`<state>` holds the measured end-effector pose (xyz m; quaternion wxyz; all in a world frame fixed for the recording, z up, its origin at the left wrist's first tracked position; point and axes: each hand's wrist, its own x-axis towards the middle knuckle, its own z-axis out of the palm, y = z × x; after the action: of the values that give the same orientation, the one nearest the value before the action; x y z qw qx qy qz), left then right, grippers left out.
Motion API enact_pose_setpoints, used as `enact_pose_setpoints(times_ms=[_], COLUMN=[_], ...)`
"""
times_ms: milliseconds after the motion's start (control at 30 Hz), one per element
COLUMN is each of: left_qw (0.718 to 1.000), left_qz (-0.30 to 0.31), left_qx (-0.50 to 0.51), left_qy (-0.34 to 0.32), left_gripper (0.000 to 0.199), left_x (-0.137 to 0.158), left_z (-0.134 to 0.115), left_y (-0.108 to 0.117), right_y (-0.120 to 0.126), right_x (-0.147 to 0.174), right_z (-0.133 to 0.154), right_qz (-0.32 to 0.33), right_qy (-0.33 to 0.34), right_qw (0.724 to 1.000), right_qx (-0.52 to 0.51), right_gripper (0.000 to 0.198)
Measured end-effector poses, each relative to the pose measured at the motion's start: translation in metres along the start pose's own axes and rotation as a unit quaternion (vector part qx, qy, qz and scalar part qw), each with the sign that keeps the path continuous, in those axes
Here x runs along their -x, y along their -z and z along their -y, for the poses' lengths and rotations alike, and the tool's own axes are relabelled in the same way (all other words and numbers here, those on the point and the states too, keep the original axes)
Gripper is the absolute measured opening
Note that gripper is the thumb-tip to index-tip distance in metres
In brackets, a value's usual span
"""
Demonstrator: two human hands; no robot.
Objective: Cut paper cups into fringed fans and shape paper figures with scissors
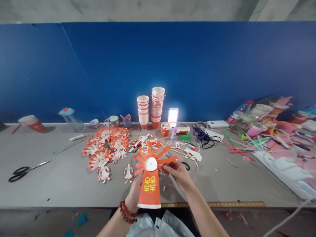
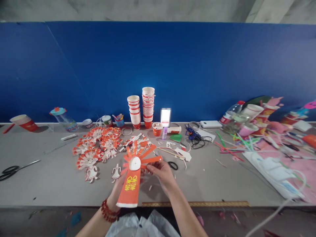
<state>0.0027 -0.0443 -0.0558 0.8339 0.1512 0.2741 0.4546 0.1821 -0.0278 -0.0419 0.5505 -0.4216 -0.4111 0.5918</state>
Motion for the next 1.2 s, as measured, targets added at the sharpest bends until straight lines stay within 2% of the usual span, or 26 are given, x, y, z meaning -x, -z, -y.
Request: enact_pose_setpoints(times_ms=[67,167,233,333,500,667,800,867,967,1200], left_qw=[0.999,0.999,0.997,0.988,0.967,0.966,0.977,0.979,0.975,0.974], left_qz=[-0.023,-0.016,-0.052,-0.127,-0.202,-0.183,-0.162,-0.146,-0.139,-0.138], left_qx=[0.008,0.021,-0.011,-0.060,-0.125,-0.131,-0.097,-0.086,-0.087,-0.109], left_qy=[-0.028,-0.045,-0.049,-0.066,-0.094,-0.129,-0.099,-0.115,-0.152,-0.141], left_gripper=[0.015,0.031,0.030,0.021,0.029,0.032,0.028,0.027,0.026,0.026], left_x=[0.001,0.004,0.005,0.004,0.003,0.002,-0.004,-0.008,-0.010,-0.012], left_z=[-0.010,-0.018,-0.018,-0.014,-0.013,-0.014,-0.012,-0.013,-0.016,-0.013], left_y=[0.004,0.002,0.000,-0.002,-0.005,-0.004,0.003,0.007,0.012,0.020], right_y=[0.001,0.002,0.003,0.004,0.007,0.008,0.007,0.008,0.012,0.019], right_x=[0.000,-0.001,0.000,0.001,-0.002,-0.011,-0.014,-0.014,-0.013,-0.010], right_z=[-0.001,-0.005,-0.009,-0.013,-0.007,-0.004,-0.011,-0.014,-0.016,-0.022], right_qz=[0.002,-0.003,0.003,0.041,0.128,0.125,0.067,0.048,0.037,0.029], right_qy=[-0.007,-0.009,-0.007,-0.015,-0.058,-0.053,-0.038,-0.034,-0.043,-0.062], right_qw=[1.000,1.000,1.000,0.999,0.989,0.982,0.983,0.981,0.981,0.983], right_qx=[0.004,0.018,0.025,0.026,0.048,0.133,0.165,0.186,0.184,0.168], right_gripper=[0.024,0.023,0.022,0.023,0.038,0.033,0.026,0.023,0.024,0.038])
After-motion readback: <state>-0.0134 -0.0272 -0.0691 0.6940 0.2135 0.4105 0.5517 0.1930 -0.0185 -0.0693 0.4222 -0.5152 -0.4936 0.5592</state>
